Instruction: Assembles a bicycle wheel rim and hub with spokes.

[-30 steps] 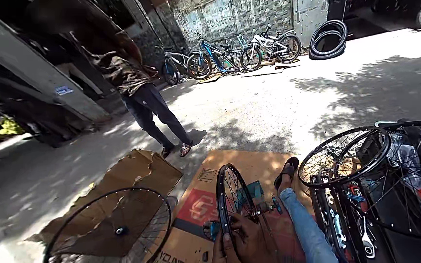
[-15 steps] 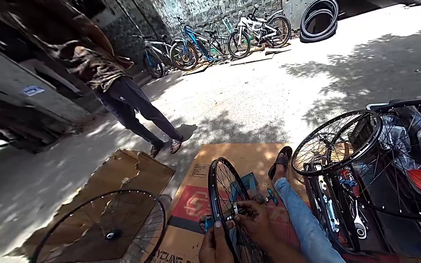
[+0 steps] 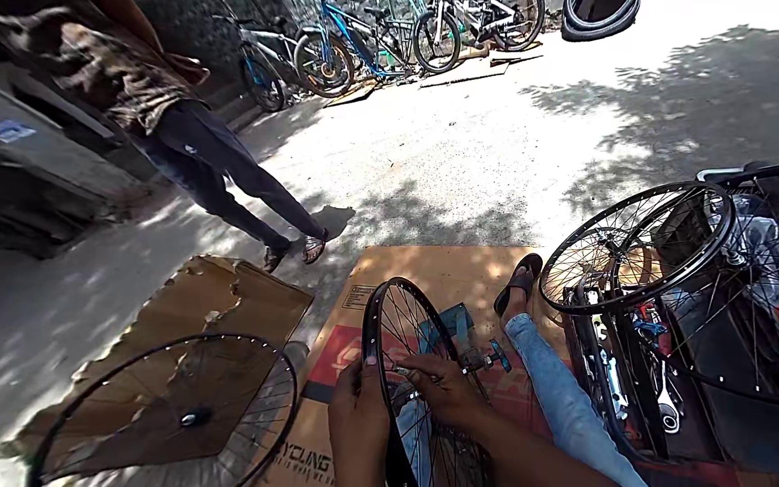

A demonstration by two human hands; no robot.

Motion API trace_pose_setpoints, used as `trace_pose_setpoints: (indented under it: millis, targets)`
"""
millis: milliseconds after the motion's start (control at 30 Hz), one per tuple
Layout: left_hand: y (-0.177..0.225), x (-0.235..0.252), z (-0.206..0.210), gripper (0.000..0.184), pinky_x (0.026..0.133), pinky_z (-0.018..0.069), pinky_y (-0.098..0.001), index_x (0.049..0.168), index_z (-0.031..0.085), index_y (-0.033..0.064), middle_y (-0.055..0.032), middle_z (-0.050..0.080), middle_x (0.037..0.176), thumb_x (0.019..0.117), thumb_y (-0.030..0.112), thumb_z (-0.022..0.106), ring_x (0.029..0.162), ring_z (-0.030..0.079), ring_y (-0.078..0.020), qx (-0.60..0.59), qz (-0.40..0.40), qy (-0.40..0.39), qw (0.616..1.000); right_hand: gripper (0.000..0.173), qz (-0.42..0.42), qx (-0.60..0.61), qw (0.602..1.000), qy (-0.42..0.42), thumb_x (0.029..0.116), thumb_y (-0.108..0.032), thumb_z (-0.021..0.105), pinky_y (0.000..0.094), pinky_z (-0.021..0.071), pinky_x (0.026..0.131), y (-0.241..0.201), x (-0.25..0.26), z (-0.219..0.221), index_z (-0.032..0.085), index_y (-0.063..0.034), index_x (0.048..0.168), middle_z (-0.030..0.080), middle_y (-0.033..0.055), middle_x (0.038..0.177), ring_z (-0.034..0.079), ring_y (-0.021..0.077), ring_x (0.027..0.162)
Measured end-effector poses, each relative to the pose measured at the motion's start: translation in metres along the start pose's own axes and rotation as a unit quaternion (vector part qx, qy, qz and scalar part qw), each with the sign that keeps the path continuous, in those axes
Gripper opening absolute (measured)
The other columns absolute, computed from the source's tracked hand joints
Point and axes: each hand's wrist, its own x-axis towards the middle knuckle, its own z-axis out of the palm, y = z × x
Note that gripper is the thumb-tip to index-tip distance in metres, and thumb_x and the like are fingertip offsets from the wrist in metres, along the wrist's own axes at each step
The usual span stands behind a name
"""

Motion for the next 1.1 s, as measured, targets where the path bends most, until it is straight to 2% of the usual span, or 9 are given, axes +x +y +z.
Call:
trace_pose_setpoints:
  millis: [167,367,500,600,700,767,867,1000,1100]
  targets:
    - [0.003,-0.011,0.009,0.035,0.081,0.0522,-0.0333,0.125,0.062,0.0011,-0.0085,0.066,0.101,0.1063,0.030,0.055,0.088,0.063,-0.0131,-0.071,-0.029,0.001,0.997,0.035,0.050,0.002,0.999,-0.008,0.1079,-0.020,0.048,0.0388,0.0536,0.096,-0.040,0.004,-0.006,0.068,-0.0009,0.129,0.068,0.0134,0.124,0.065,0.0171,0.108]
    - [0.003,-0.012,0.009,0.039,0.071,0.0531,-0.0321,0.120,0.065,0.0062,-0.0046,0.066,0.094,0.1047,0.041,0.055,0.079,0.063,-0.0108,-0.068,-0.020,-0.007,0.997,0.031,0.089,0.072,0.993,-0.028,0.1081,-0.013,0.048,0.0316,0.0562,0.072,-0.053,0.032,-0.007,0.063,0.0022,0.131,0.069,0.0130,0.096,0.064,0.0132,0.075]
    - [0.004,-0.015,0.013,0.035,0.073,0.0529,-0.0312,0.113,0.068,0.0075,-0.0019,0.066,0.089,0.1043,0.039,0.057,0.077,0.063,-0.0076,-0.048,0.001,0.004,0.999,0.032,0.114,0.107,0.987,-0.046,0.1074,-0.011,0.048,0.0292,0.0559,0.070,-0.058,0.041,-0.002,0.048,0.0045,0.136,0.069,0.0123,0.086,0.064,0.0103,0.070]
    - [0.006,-0.014,0.011,0.032,0.070,0.0530,-0.0271,0.111,0.068,0.0075,0.0000,0.065,0.086,0.1042,0.037,0.058,0.073,0.062,-0.0050,-0.037,0.017,0.012,0.999,0.032,0.128,0.151,0.980,-0.012,0.1060,-0.009,0.051,0.0268,0.0541,0.063,-0.056,0.034,0.001,0.052,-0.0028,0.137,0.069,0.0097,0.085,0.062,0.0089,0.067]
    - [0.000,-0.012,0.011,0.034,0.075,0.0557,-0.0317,0.111,0.068,0.0067,-0.0029,0.067,0.089,0.1040,0.039,0.058,0.078,0.066,-0.0087,-0.049,0.012,0.007,0.999,0.041,0.093,0.163,0.982,-0.013,0.1040,-0.003,0.052,0.0279,0.0575,0.079,-0.044,0.031,-0.002,0.050,0.0024,0.145,0.073,0.0137,0.101,0.068,0.0086,0.082]
    - [0.000,-0.012,0.011,0.035,0.074,0.0549,-0.0320,0.112,0.067,0.0069,-0.0032,0.067,0.090,0.1041,0.039,0.058,0.077,0.065,-0.0093,-0.054,0.008,0.006,0.999,0.035,0.065,0.117,0.991,-0.005,0.1056,-0.005,0.050,0.0284,0.0573,0.083,-0.046,0.029,-0.002,0.058,0.0064,0.137,0.071,0.0148,0.110,0.068,0.0100,0.089]
    - [0.005,-0.010,0.013,0.038,0.074,0.0550,-0.0369,0.115,0.065,0.0060,-0.0063,0.067,0.092,0.1057,0.041,0.053,0.078,0.066,-0.0140,-0.052,-0.009,-0.011,0.999,0.030,0.068,0.057,0.996,0.003,0.1080,-0.010,0.044,0.0282,0.0552,0.078,-0.049,0.023,-0.006,0.063,0.0033,0.128,0.069,0.0112,0.108,0.064,0.0097,0.087]
    - [0.014,0.004,0.012,0.046,0.079,0.0556,-0.0470,0.119,0.065,0.0067,-0.0125,0.068,0.101,0.1062,0.048,0.048,0.089,0.068,-0.0228,-0.046,-0.056,-0.039,0.997,0.029,0.047,0.117,0.992,-0.001,0.1073,-0.008,0.043,0.0326,0.0539,0.093,-0.032,0.029,-0.006,0.059,0.0056,0.127,0.066,0.0125,0.113,0.064,0.0123,0.101]
    - [0.012,0.002,0.016,0.043,0.074,0.0528,-0.0423,0.118,0.065,0.0071,-0.0083,0.066,0.093,0.1059,0.046,0.050,0.080,0.064,-0.0186,-0.053,-0.045,-0.033,0.997,0.030,0.079,0.116,0.990,-0.007,0.1092,-0.011,0.041,0.0313,0.0578,0.081,-0.047,0.033,-0.006,0.060,0.0001,0.128,0.066,0.0101,0.109,0.066,0.0114,0.089]
